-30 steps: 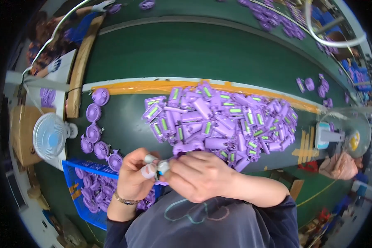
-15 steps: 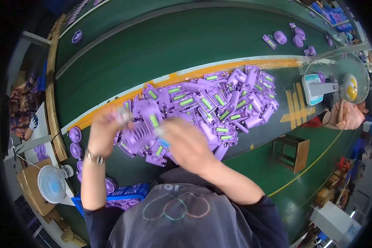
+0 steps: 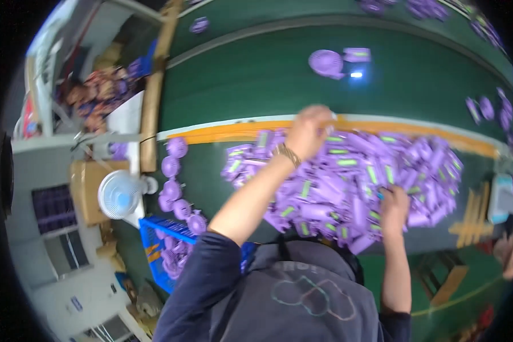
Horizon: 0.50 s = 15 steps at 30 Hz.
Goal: The person assembles portable electric fans by connecting motor and circuit components, fitting them into fan housings and handles by hand, and placing the units onto the conveyor belt.
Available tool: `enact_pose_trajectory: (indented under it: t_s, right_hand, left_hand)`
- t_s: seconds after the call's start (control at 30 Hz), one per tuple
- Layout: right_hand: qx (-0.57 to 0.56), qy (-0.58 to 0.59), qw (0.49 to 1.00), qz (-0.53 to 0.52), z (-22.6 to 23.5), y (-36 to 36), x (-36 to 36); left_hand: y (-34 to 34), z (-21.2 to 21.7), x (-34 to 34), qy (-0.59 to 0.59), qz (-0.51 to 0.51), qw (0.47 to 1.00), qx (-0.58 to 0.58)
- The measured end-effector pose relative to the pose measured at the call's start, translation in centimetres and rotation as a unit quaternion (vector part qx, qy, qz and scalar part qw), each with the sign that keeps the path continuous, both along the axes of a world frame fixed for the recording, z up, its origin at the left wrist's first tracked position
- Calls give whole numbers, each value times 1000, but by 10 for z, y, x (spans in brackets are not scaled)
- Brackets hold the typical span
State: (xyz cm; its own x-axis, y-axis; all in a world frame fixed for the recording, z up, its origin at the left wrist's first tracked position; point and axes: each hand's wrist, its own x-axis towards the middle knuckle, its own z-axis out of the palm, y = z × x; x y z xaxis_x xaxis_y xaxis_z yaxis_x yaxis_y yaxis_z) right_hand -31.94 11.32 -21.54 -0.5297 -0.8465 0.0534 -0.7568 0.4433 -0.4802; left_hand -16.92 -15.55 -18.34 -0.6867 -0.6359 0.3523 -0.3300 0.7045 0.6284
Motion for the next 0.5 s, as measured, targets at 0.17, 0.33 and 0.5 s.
enact_pose_trajectory:
  t_s: [0.17,0.33,0.5]
  right_hand:
    - [-99,-38,994,-23,32,5,9]
    - [-196,15,979,-62,60,-14,18]
    - [-150,-116,980,-55,105,-62,67]
  left_hand:
    - [-3,-14,186,-27,261,940,216]
    - [-39,-48,383,-85,568,807,138]
    - [-106,-33,429,-150,568,804,95]
